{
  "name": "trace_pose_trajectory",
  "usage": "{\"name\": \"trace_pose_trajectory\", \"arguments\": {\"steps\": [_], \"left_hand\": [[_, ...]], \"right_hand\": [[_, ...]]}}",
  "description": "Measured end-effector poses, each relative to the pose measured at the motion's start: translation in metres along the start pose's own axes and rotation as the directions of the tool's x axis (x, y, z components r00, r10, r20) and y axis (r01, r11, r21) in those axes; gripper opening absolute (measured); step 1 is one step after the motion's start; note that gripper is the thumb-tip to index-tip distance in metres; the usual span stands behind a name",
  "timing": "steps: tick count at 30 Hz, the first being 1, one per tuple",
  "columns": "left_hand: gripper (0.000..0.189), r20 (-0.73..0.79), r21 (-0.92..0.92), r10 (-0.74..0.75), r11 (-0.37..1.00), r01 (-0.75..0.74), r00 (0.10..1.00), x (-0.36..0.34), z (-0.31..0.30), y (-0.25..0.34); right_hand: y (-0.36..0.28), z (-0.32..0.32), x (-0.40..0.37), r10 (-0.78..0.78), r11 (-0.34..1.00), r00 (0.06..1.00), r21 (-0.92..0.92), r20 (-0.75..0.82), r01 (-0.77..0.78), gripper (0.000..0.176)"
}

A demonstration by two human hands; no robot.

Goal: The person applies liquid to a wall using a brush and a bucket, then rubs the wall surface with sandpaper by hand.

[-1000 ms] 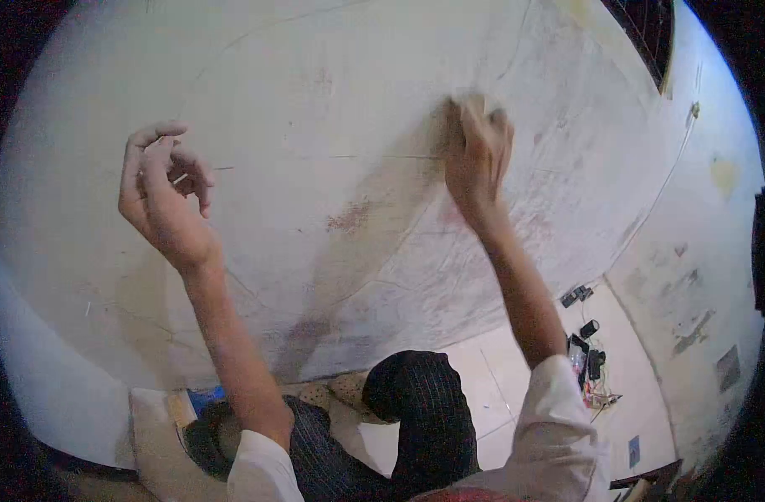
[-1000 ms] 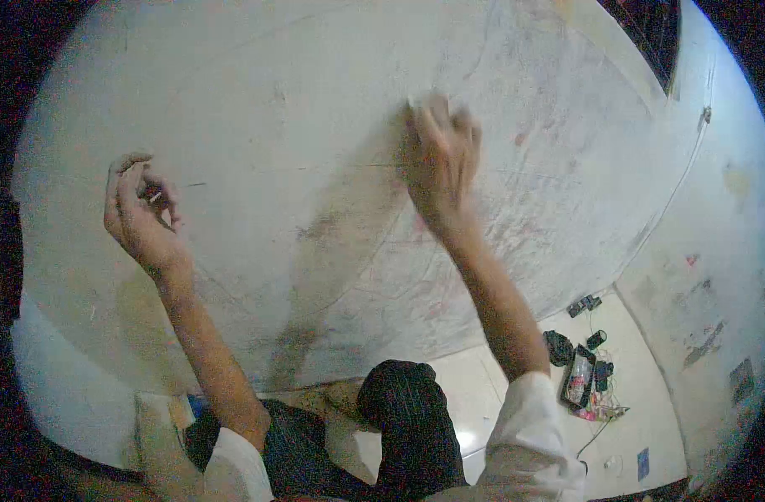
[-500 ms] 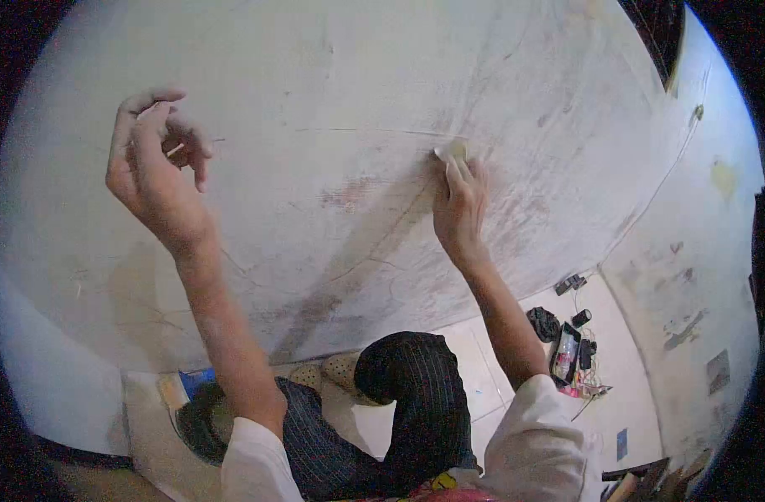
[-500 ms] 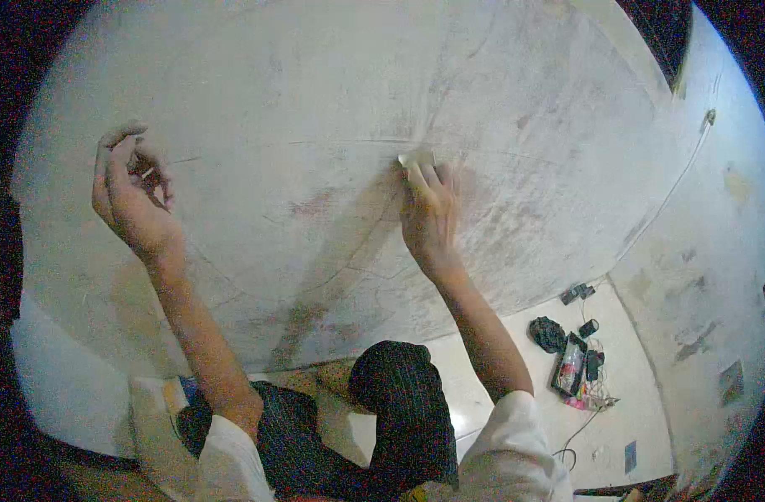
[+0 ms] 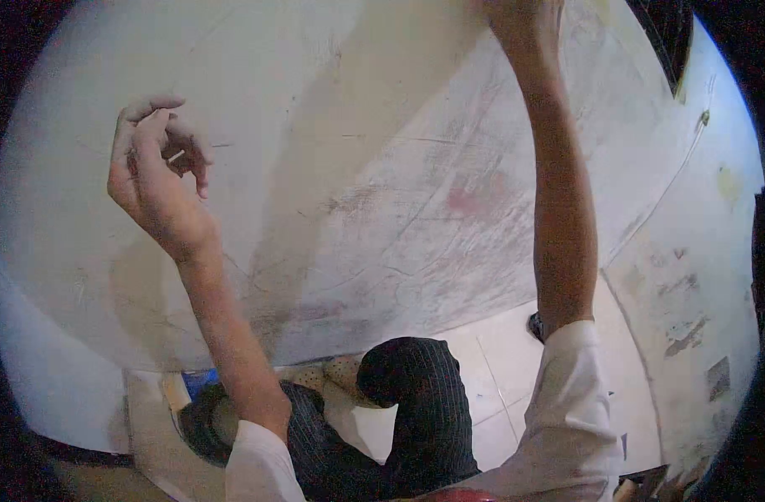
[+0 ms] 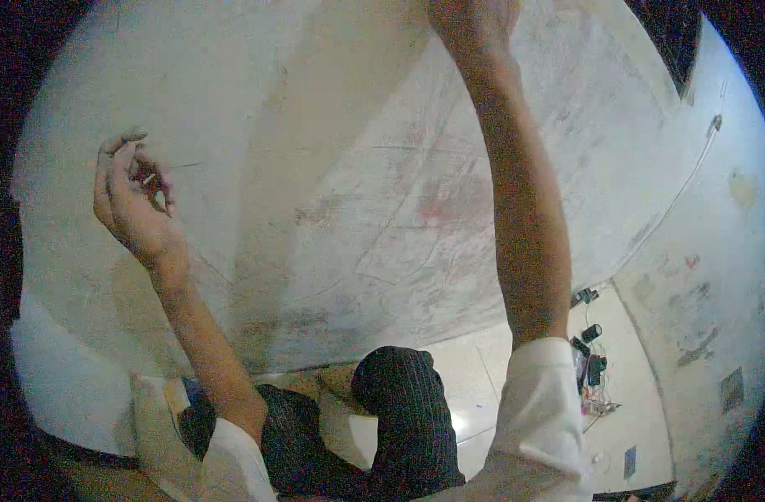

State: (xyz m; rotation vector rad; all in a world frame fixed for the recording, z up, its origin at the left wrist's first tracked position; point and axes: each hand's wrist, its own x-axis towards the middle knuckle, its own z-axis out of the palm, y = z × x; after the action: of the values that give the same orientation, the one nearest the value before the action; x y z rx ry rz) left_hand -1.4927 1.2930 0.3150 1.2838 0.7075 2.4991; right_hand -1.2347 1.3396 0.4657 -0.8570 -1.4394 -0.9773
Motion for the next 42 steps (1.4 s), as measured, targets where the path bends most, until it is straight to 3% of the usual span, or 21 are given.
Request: {"name": "trace_pose_trajectory", "arguments": {"steps": [1, 4, 5, 6, 9, 13, 17, 18, 19, 20, 21, 22, 24, 25, 28, 30, 31, 34, 37, 41, 42], "left_hand": [[0.02, 0.0, -0.038, 0.004, 0.999, -0.004, 1.0, 0.0, 0.0, 0.001], [0.02, 0.025, -0.002, 0.025, 1.0, -0.025, 0.999, 0.0, -0.002, 0.005], [0.02, 0.021, -0.005, 0.025, 1.0, -0.025, 0.999, -0.001, -0.003, 0.007], [0.02, 0.009, 0.005, 0.037, 0.999, -0.037, 0.999, -0.002, -0.003, 0.01], [0.02, 0.006, -0.007, 0.047, 0.999, -0.047, 0.999, -0.002, -0.007, 0.011], [0.019, -0.013, -0.037, -0.024, 0.999, 0.023, 1.0, -0.001, -0.009, 0.018], [0.018, -0.01, -0.013, 0.017, 1.0, -0.017, 1.0, 0.001, -0.014, 0.014], [0.018, -0.012, -0.019, 0.021, 1.0, -0.021, 1.0, 0.003, -0.015, 0.011], [0.018, -0.015, -0.025, 0.025, 0.999, -0.025, 1.0, 0.004, -0.014, 0.009], [0.018, -0.01, -0.022, 0.019, 1.0, -0.019, 1.0, 0.003, -0.013, 0.009], [0.018, -0.025, -0.019, 0.009, 1.0, -0.01, 1.0, 0.003, -0.011, 0.01], [0.018, -0.04, -0.017, 0.001, 1.0, -0.002, 0.999, 0.003, -0.009, 0.01], [0.018, -0.065, 0.009, -0.009, 1.0, 0.009, 0.998, 0.001, -0.009, 0.01], [0.018, -0.037, 0.053, 0.019, 0.998, -0.017, 0.999, 0.0, -0.009, 0.01], [0.018, -0.012, 0.055, 0.052, 0.997, -0.051, 0.999, 0.0, -0.007, 0.012], [0.018, -0.016, 0.023, 0.043, 0.999, -0.043, 0.999, -0.003, -0.008, 0.013], [0.018, -0.003, 0.029, 0.05, 0.998, -0.05, 0.999, -0.003, -0.008, 0.014], [0.018, 0.007, 0.025, 0.048, 0.999, -0.048, 0.999, -0.003, -0.006, 0.014], [0.018, 0.007, 0.028, 0.032, 0.999, -0.033, 0.999, -0.003, -0.004, 0.013], [0.018, -0.007, 0.044, 0.035, 0.998, -0.035, 0.999, -0.004, -0.003, 0.015], [0.018, -0.004, 0.046, 0.033, 0.998, -0.033, 0.999, -0.004, -0.003, 0.012]], "right_hand": [[0.002, 0.0, -0.011, 0.035, 0.995, 0.997, -0.094, 0.071, -0.028, 0.028], [0.011, 0.003, -0.09, -0.121, 0.986, 0.992, -0.116, -0.033, 0.117, 0.023], [0.01, 0.0, -0.121, 0.014, 0.987, 0.998, -0.16, 0.066, -0.003, 0.018], [0.004, -0.011, -0.149, -0.018, 0.999, 0.989, 0.046, 0.144, 0.011, 0.016], [-0.011, -0.02, -0.233, 0.075, 0.997, 0.977, -0.043, 0.199, -0.068, 0.013], [-0.017, -0.02, -0.225, 0.102, 0.993, 0.983, -0.075, 0.155, -0.091, 0.012], [-0.001, -0.008, -0.138, 0.029, 0.987, 0.997, -0.161, 0.067, -0.018, 0.014], [0.013, 0.002, -0.114, -0.049, 0.983, 0.999, -0.175, 0.012, 0.05, 0.015], [0.039, 0.026, -0.093, -0.403, 0.9, 0.862, -0.302, -0.307, 0.313, 0.019], [0.032, 0.011, -0.066, -0.158, 0.973, 0.983, -0.182, -0.091, 0.139, 0.027], [0.028, 0.009, -0.039, -0.018, 0.976, 0.997, -0.22, -0.078, 0.0, 0.027], [0.022, 0.003, -0.025, -0.014, 0.975, 0.997, -0.221, -0.077, -0.003, 0.027], [0.013, -0.005, -0.012, 0.045, 0.999, 0.999, 0.021, -0.007, -0.045, 0.027], [0.007, -0.008, -0.021, 0.165, 0.986, 0.985, -0.043, 0.06, -0.162, 0.027], [0.019, -0.002, -0.094, -0.024, 0.989, 1.0, -0.149, -0.01, 0.022, 0.025], [0.014, -0.018, -0.158, 0.07, 0.994, 0.982, -0.091, 0.175, -0.055, 0.019], [0.016, -0.017, -0.197, 0.013, 0.998, 0.996, -0.06, 0.087, -0.008, 0.018], [0.004, -0.021, -0.263, 0.094, 0.994, 0.977, -0.074, 0.189, -0.082, 0.015], [-0.01, -0.032, -0.238, 0.117, 0.992, 0.975, -0.064, 0.189, -0.107, 0.013], [0.005, -0.017, -0.16, -0.036, 0.99, 0.995, -0.134, 0.091, 0.048, 0.009], [0.022, 0.003, -0.138, -0.16, 0.971, 0.983, -0.192, -0.094, 0.14, 0.012]]}}
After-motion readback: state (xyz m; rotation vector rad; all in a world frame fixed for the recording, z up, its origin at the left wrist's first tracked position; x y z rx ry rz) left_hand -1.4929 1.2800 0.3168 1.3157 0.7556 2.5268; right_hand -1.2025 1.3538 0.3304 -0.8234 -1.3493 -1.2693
